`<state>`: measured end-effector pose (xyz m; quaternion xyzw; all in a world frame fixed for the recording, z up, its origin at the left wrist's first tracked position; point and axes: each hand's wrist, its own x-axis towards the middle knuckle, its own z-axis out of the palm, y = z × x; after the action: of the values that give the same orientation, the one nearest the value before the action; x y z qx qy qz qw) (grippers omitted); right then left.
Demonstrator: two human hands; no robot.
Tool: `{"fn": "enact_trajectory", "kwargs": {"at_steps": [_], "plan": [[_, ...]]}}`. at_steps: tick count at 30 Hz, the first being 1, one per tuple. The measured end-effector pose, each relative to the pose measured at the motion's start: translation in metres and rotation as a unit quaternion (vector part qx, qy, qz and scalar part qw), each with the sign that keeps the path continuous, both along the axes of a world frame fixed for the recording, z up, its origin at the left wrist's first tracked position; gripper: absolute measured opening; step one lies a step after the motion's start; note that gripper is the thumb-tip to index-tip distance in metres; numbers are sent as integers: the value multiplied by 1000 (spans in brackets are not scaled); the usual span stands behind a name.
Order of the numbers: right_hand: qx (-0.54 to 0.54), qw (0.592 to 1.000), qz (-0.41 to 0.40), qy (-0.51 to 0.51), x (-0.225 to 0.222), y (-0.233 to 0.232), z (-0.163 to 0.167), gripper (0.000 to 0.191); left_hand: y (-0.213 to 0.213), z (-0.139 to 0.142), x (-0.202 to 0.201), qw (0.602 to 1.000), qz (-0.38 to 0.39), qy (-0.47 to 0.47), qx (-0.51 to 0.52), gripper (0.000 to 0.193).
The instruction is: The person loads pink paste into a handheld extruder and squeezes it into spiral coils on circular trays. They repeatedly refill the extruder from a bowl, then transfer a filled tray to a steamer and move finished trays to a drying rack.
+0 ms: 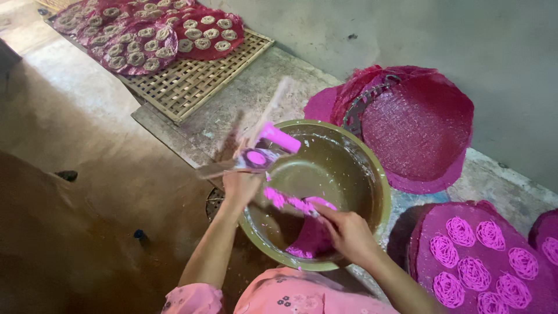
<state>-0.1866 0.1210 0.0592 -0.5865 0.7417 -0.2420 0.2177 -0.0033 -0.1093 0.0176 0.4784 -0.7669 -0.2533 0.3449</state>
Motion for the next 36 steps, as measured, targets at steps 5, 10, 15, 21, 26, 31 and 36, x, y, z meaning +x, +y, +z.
{"fn": "enact_trajectory", "kwargs": {"at_steps": [5,10,15,21,26,31,36], "plan": [[-16,984,112,141,-17,22,16,35,30,-6,-7,900,-55,245,355,36],[-342,805,113,-472,-50,75,44,60,165,-3,-60,612,-359,395,584,36],[-355,619,60,-698,-80,172,62,82,279,10,-112,575,-499,243,601,44],[-369,911,54,-174,-129,300,95,67,319,29,-141,732,-593,163,293,46],[-367,908,171,110,-136,360,101,47,379,9,-205,719,-667,-171,-93,40],[-248,964,27,97,-146,425,89,60,446,2,-251,309,-529,200,765,56],[-38,940,-37,-336,-218,523,72,86,473,41,-291,645,-725,-62,233,68]]}}
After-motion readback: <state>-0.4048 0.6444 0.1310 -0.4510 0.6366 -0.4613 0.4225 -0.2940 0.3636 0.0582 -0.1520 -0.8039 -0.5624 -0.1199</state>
